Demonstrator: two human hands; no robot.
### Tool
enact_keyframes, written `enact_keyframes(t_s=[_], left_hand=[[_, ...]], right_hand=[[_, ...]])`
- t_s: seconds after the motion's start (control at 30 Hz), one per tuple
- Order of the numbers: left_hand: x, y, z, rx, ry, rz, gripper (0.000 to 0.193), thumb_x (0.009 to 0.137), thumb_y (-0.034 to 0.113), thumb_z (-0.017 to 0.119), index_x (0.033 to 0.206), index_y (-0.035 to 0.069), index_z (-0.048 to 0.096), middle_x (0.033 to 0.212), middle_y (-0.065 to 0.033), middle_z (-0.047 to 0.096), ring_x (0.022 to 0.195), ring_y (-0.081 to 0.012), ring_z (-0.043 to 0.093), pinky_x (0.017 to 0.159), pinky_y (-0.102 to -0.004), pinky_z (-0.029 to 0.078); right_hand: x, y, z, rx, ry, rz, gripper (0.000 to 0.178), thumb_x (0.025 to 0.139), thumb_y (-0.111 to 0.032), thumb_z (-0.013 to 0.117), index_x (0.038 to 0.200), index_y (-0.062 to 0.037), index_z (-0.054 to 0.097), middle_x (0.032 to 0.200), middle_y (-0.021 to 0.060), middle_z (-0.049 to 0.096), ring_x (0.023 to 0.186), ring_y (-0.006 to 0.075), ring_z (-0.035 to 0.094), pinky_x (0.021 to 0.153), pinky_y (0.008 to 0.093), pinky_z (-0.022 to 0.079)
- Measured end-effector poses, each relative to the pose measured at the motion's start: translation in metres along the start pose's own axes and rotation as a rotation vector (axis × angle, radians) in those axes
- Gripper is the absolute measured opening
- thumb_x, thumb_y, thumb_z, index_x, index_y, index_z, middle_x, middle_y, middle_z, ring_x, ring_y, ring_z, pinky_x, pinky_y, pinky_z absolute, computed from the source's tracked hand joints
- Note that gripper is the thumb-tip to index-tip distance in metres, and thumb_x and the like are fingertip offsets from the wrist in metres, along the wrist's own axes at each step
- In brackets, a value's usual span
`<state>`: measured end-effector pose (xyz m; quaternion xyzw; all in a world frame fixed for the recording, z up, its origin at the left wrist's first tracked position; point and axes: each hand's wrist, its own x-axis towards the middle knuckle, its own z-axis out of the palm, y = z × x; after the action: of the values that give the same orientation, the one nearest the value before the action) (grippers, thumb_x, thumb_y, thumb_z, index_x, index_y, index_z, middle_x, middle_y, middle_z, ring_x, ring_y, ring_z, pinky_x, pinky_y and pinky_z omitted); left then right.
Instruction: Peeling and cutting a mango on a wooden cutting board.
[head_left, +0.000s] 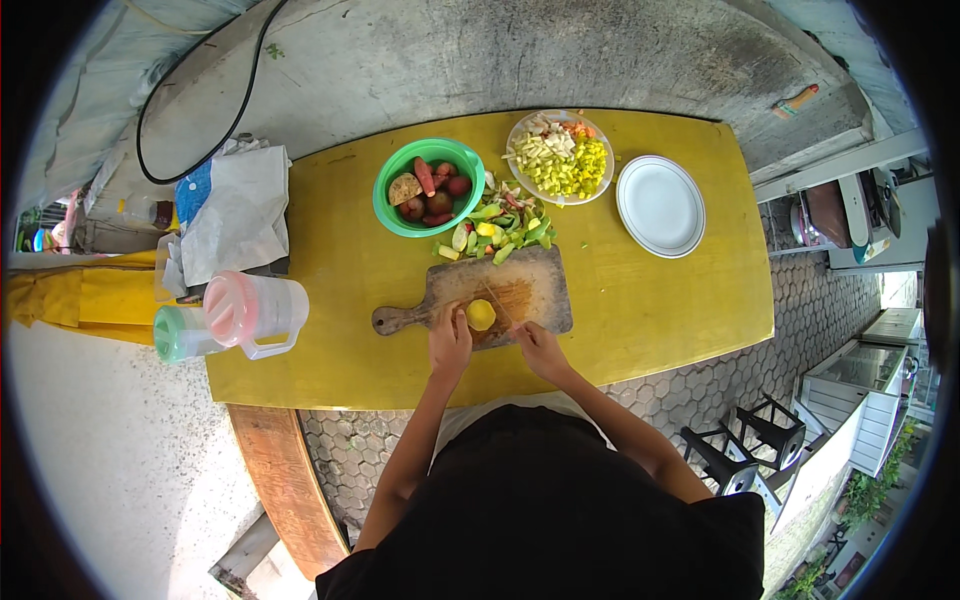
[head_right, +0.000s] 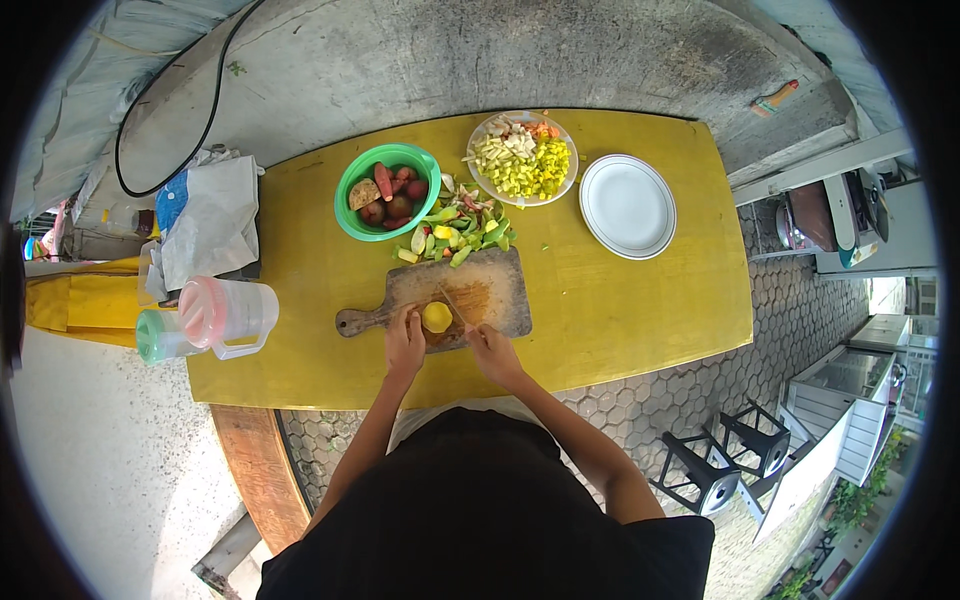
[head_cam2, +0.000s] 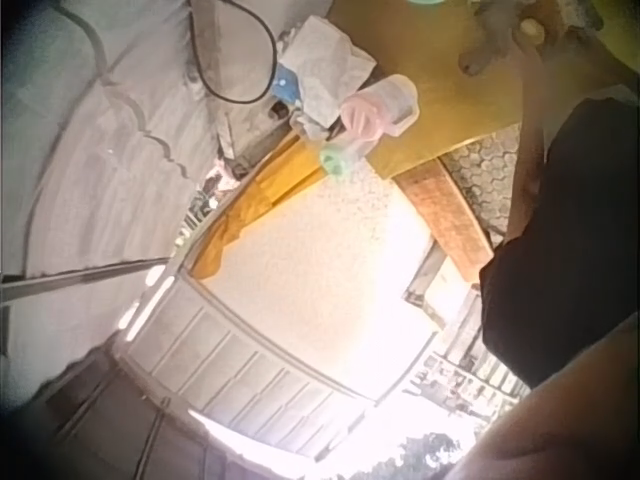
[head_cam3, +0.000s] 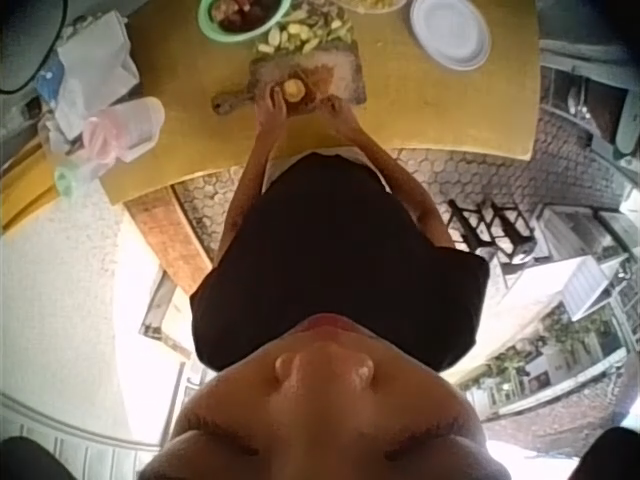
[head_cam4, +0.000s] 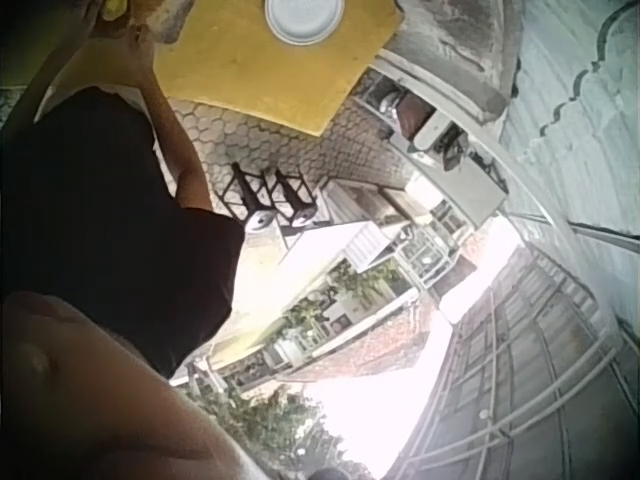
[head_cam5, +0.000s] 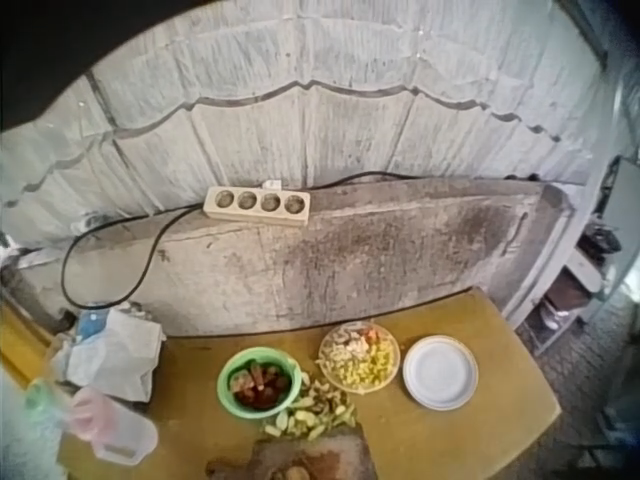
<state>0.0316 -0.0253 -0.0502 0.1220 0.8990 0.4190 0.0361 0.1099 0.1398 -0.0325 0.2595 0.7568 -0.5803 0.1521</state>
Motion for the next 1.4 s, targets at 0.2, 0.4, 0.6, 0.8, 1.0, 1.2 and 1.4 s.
enact_keyframes(t_s=[0.2, 0.4, 0.6, 0.8, 1.0, 1.2, 1.4], left_hand=[[-0.001, 0.029, -0.013, -0.162, -0.116, 0.126, 0.046, 0.074, 0.009, 0.066, 0.117, 0.001, 0.050, 0.115, -0.0182, 0.054, 0.097, -0.0304, 0.059, 0.073, -0.0351, 0.053], [-0.011, 0.001, 0.003, -0.246, -0.192, -0.057, 0.053, 0.069, 0.013, 0.073, 0.116, -0.001, 0.052, 0.110, -0.0182, 0.056, 0.095, -0.0274, 0.060, 0.068, -0.0306, 0.054], [-0.014, 0.015, 0.007, -0.105, -0.074, 0.022, 0.046, 0.068, 0.016, 0.074, 0.106, -0.002, 0.056, 0.098, -0.0186, 0.059, 0.086, -0.0312, 0.060, 0.066, -0.0341, 0.052], [-0.008, 0.019, 0.002, 0.118, -0.247, -0.046, 0.042, 0.070, 0.020, 0.070, 0.103, -0.003, 0.056, 0.097, -0.0219, 0.058, 0.088, -0.0369, 0.057, 0.072, -0.0402, 0.048], [-0.001, 0.028, 0.001, 0.243, -0.351, -0.069, 0.044, 0.074, 0.024, 0.066, 0.108, -0.003, 0.055, 0.078, -0.0222, 0.061, 0.075, -0.0378, 0.060, 0.065, -0.0429, 0.049], [-0.004, 0.032, 0.006, 0.302, -0.314, -0.029, 0.054, 0.077, 0.028, 0.062, 0.119, -0.004, 0.050, 0.073, -0.0218, 0.061, 0.069, -0.0377, 0.061, 0.064, -0.0439, 0.049], [-0.004, 0.036, 0.007, 0.259, -0.338, -0.079, 0.055, 0.078, 0.026, 0.061, 0.121, -0.006, 0.047, 0.079, -0.0236, 0.061, 0.074, -0.0377, 0.061, 0.066, -0.0428, 0.049]], right_hand=[[-0.018, 0.015, -0.002, -0.153, 0.023, -0.035, 0.047, 0.091, -0.039, 0.045, 0.071, 0.0013, 0.058, 0.052, 0.0098, 0.048, 0.050, 0.0168, 0.049, 0.049, 0.0333, 0.038], [-0.026, 0.014, 0.009, -0.300, 0.073, -0.332, 0.041, 0.092, -0.035, 0.044, 0.073, 0.0000, 0.052, 0.059, 0.0215, 0.054, 0.055, 0.0382, 0.056, 0.052, 0.0457, 0.042], [-0.037, -0.004, 0.004, -0.480, 0.023, -0.181, 0.038, 0.092, -0.036, 0.039, 0.083, -0.0006, 0.052, 0.064, 0.0259, 0.057, 0.062, 0.0450, 0.057, 0.061, 0.0540, 0.045], [-0.041, -0.020, 0.005, -0.626, 0.078, -0.173, 0.043, 0.092, -0.036, 0.037, 0.078, 0.0005, 0.055, 0.067, 0.0249, 0.060, 0.064, 0.0412, 0.060, 0.062, 0.0506, 0.048], [-0.029, -0.039, 0.010, -0.690, 0.016, -0.066, 0.051, 0.094, -0.036, 0.033, 0.075, 0.0036, 0.059, 0.072, 0.0256, 0.061, 0.070, 0.0429, 0.061, 0.066, 0.0502, 0.048], [-0.010, -0.038, 0.012, -0.654, 0.000, -0.065, 0.053, 0.094, -0.037, 0.032, 0.076, 0.0032, 0.062, 0.075, 0.0265, 0.061, 0.073, 0.0431, 0.061, 0.068, 0.0497, 0.048], [-0.009, -0.027, 0.007, -0.535, -0.052, 0.023, 0.056, 0.094, -0.039, 0.029, 0.078, 0.0038, 0.062, 0.077, 0.0292, 0.060, 0.078, 0.0447, 0.059, 0.072, 0.0515, 0.046]])
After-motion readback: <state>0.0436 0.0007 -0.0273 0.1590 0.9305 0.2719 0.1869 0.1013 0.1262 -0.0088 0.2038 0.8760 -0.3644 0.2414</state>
